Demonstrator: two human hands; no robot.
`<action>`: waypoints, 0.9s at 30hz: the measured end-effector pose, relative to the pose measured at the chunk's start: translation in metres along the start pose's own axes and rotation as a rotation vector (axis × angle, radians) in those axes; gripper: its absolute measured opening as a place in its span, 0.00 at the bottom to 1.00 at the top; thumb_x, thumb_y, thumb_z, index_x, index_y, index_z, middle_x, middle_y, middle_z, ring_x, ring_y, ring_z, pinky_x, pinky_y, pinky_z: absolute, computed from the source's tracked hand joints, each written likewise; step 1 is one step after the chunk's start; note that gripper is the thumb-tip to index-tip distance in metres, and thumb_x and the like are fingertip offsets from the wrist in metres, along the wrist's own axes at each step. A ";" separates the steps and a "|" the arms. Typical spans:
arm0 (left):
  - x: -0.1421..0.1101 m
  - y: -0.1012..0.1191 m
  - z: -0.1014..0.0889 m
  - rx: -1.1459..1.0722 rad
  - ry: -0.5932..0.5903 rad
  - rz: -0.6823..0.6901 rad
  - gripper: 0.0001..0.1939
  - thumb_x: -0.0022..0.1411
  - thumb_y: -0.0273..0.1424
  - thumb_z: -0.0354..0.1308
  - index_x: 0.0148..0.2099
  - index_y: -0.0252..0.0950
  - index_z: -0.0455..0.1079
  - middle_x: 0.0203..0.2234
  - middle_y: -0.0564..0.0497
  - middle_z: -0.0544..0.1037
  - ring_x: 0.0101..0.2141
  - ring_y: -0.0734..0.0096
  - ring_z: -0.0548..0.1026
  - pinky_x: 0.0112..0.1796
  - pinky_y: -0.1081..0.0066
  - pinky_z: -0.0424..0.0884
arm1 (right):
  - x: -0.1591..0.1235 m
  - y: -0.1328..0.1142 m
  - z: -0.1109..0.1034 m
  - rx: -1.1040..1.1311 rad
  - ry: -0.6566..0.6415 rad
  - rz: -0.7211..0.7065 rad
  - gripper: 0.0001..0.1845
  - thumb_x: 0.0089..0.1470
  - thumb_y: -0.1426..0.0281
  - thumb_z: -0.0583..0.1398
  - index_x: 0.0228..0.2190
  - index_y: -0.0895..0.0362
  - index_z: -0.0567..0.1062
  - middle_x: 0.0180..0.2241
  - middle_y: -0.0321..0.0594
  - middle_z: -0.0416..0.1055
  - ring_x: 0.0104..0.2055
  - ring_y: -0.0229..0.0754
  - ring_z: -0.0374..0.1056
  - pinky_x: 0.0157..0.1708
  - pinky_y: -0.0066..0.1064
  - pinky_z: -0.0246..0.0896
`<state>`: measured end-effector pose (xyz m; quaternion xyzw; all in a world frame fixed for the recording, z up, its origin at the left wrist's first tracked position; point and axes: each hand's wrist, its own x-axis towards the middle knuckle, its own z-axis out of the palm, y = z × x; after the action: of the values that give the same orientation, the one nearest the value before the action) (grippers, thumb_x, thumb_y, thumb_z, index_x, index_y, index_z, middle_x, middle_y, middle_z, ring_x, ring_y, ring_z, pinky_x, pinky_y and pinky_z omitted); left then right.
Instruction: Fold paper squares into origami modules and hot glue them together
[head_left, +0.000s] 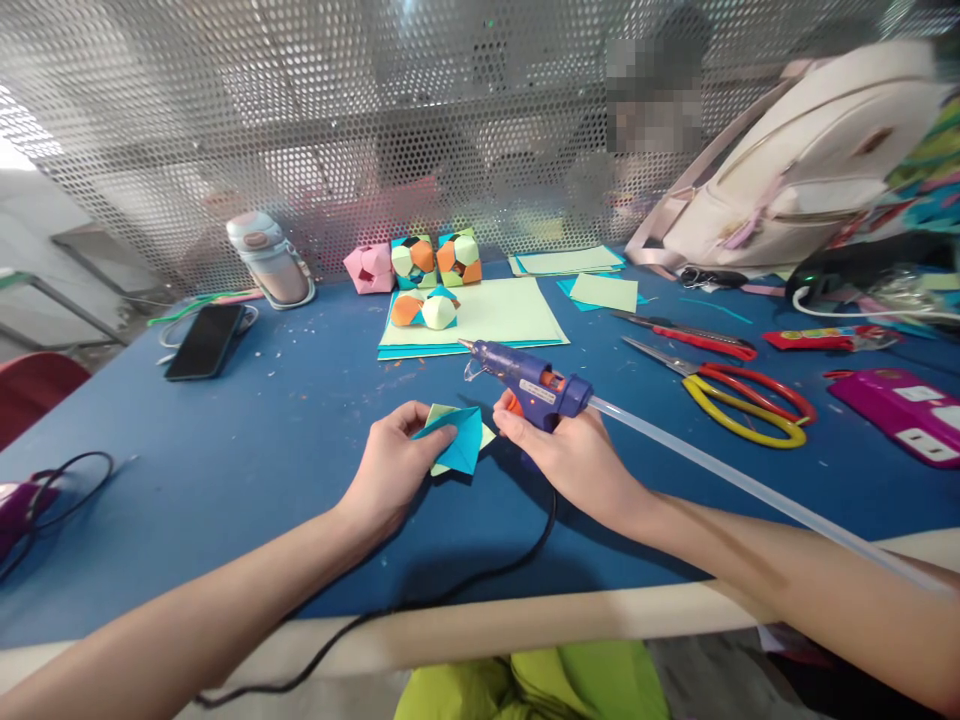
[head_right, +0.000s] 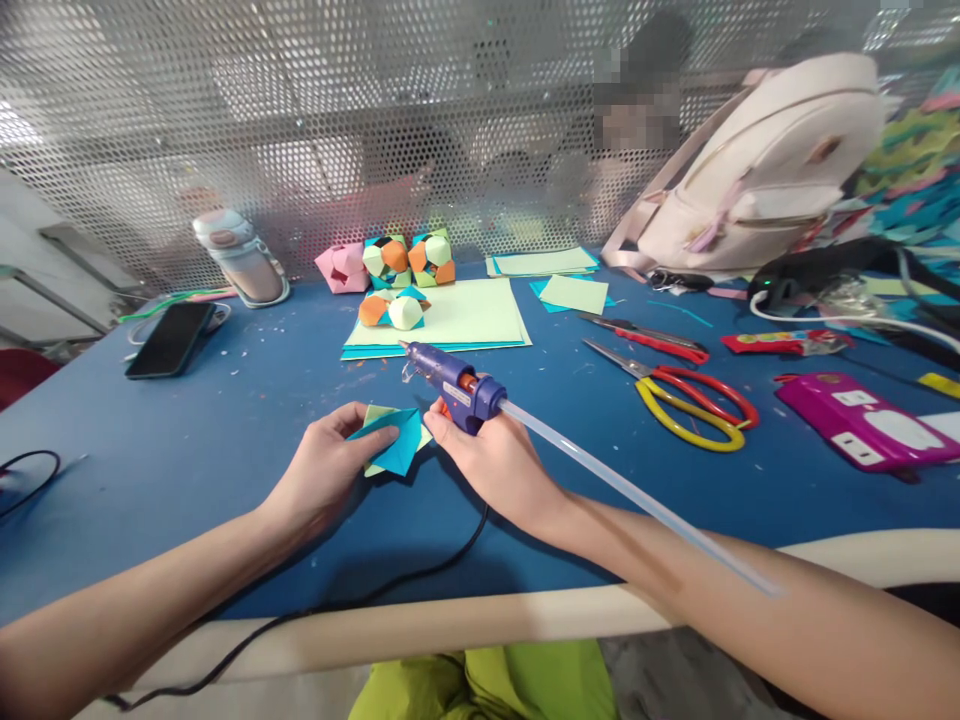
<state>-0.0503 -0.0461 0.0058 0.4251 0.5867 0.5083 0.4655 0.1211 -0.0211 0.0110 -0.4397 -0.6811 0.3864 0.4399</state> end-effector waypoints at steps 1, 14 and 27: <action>0.000 0.000 0.000 0.006 -0.006 0.008 0.09 0.45 0.32 0.65 0.27 0.34 0.69 0.23 0.55 0.73 0.24 0.76 0.68 0.28 0.74 0.65 | 0.000 0.000 0.000 -0.012 0.004 -0.003 0.11 0.52 0.62 0.58 0.32 0.57 0.74 0.31 0.38 0.75 0.35 0.42 0.70 0.38 0.32 0.64; 0.006 0.000 -0.006 0.023 -0.018 -0.011 0.08 0.45 0.30 0.64 0.29 0.33 0.71 0.24 0.54 0.74 0.24 0.75 0.69 0.28 0.74 0.65 | -0.006 -0.001 -0.003 -0.029 -0.083 -0.023 0.11 0.55 0.61 0.56 0.34 0.56 0.70 0.32 0.38 0.72 0.34 0.40 0.70 0.38 0.31 0.64; 0.011 0.004 -0.009 -0.066 0.013 -0.007 0.06 0.43 0.27 0.63 0.27 0.31 0.69 0.23 0.52 0.74 0.24 0.74 0.70 0.26 0.75 0.65 | -0.019 0.002 -0.004 -0.333 -0.279 -0.337 0.08 0.54 0.68 0.57 0.38 0.54 0.65 0.32 0.39 0.73 0.28 0.39 0.70 0.27 0.27 0.60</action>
<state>-0.0611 -0.0371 0.0086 0.4041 0.5742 0.5284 0.4773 0.1300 -0.0377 0.0060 -0.3289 -0.8527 0.2473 0.3218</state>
